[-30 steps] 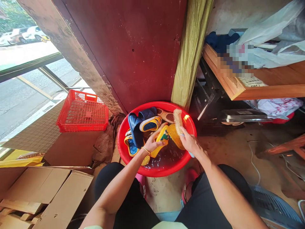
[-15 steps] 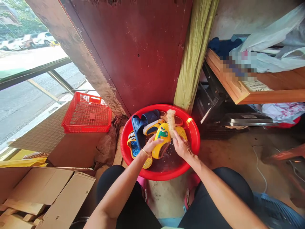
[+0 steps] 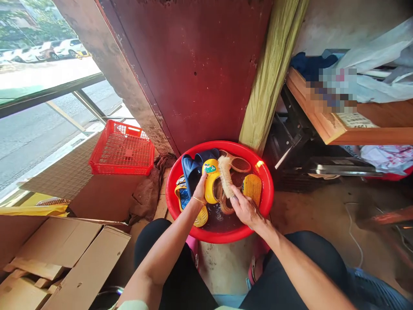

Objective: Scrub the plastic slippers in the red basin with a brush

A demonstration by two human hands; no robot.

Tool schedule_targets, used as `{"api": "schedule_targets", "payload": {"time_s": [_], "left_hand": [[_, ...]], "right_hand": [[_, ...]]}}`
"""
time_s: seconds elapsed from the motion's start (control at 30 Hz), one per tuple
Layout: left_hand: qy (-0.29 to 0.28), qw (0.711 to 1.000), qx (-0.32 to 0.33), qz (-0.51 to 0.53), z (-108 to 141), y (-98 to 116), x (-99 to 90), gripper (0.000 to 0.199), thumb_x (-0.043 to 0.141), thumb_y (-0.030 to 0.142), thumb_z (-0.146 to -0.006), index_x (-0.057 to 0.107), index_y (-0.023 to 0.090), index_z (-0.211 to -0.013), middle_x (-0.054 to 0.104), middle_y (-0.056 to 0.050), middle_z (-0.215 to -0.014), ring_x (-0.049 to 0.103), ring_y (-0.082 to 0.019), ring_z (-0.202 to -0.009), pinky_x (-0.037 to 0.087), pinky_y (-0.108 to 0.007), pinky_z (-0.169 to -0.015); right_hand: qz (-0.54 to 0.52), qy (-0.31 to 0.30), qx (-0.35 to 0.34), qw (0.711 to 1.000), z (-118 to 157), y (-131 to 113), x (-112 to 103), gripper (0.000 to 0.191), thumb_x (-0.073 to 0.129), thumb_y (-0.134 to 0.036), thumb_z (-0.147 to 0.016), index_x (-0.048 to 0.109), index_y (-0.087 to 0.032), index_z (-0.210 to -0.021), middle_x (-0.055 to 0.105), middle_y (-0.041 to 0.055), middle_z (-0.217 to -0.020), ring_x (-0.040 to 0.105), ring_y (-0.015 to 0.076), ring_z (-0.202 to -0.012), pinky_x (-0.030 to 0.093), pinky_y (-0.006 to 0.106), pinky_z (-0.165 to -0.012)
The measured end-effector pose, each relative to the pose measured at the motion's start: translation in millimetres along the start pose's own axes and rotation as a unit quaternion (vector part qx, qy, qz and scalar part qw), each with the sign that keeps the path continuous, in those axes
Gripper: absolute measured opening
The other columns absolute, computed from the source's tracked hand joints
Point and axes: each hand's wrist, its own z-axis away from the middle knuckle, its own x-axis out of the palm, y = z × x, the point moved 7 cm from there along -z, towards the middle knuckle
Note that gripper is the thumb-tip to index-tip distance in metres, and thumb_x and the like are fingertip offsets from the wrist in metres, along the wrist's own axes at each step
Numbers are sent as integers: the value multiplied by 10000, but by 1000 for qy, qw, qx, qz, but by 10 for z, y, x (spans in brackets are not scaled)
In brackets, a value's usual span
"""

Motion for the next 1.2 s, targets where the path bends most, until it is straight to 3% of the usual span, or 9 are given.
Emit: {"api": "schedule_targets", "payload": {"time_s": [0.2,0.27,0.5,0.6,0.7,0.8,0.9,1.1,1.2], "left_hand": [[79,993,77,28,-81,234,-237,654,596,662,-860,654,125,-1229,769,-111,-983,743,-231,-836,601,-343,-841],[78,994,75,0,-84,156,-222,620,646,615,-848,658,123,-1225,768,-119,-1005,745,-234,-858,599,-327,-825],[30,990,108,-89,-105,-266,45,556,787,501,-758,665,166,-1184,767,-86,-991,731,-216,-820,579,-306,-748],[40,986,122,-102,-128,-160,18,549,802,498,-741,675,168,-1161,764,-72,-989,723,-206,-834,568,-297,-759],[74,983,138,-91,-136,84,-130,530,785,514,-753,687,159,-1133,761,-79,-991,718,-207,-851,563,-295,-768],[108,975,172,-90,-112,301,-283,512,777,487,-765,678,173,-1158,757,-65,-977,712,-197,-830,563,-292,-749],[121,969,186,-106,-80,311,-316,511,785,455,-759,669,189,-1180,751,-51,-969,708,-192,-828,562,-292,-745],[51,978,145,-143,-50,-138,34,550,797,514,-735,683,189,-1164,754,-72,-991,712,-221,-856,566,-308,-754],[34,977,157,-141,-47,-166,168,603,829,489,-700,675,197,-1204,753,-74,-1030,712,-227,-915,567,-301,-784]], "right_hand": [[-12,-213,-6,977,339,-136,265,583,440,-244,-946,435,-303,-1526,779,48,-1066,739,212,-889,521,281,-795],[-43,-208,10,977,253,-93,263,574,459,-253,-939,462,-320,-1509,774,39,-1091,735,199,-879,517,270,-796],[-147,-39,105,983,-320,111,217,508,440,-239,-929,569,-209,-1420,742,76,-1168,714,195,-926,543,280,-836],[-199,-78,99,972,-338,90,247,534,437,-270,-936,538,-204,-1457,768,54,-955,695,167,-707,559,274,-701],[-217,-199,89,952,-156,20,293,577,436,-334,-949,470,-220,-1513,749,14,-793,653,156,-568,554,284,-601],[-172,-249,40,952,39,-53,252,535,492,-339,-930,549,-270,-1457,765,40,-1102,723,208,-936,558,339,-868],[-128,-240,22,962,91,-37,250,494,518,-334,-926,596,-297,-1412,645,26,-1385,591,237,-1274,439,358,-1081],[-66,-89,79,991,-238,168,225,521,431,-247,-964,506,-260,-1479,698,48,-1305,646,230,-1203,488,324,-1016],[-42,-71,79,993,-328,202,226,548,423,-227,-962,467,-254,-1507,708,50,-1286,659,231,-1182,493,320,-1011]]}}
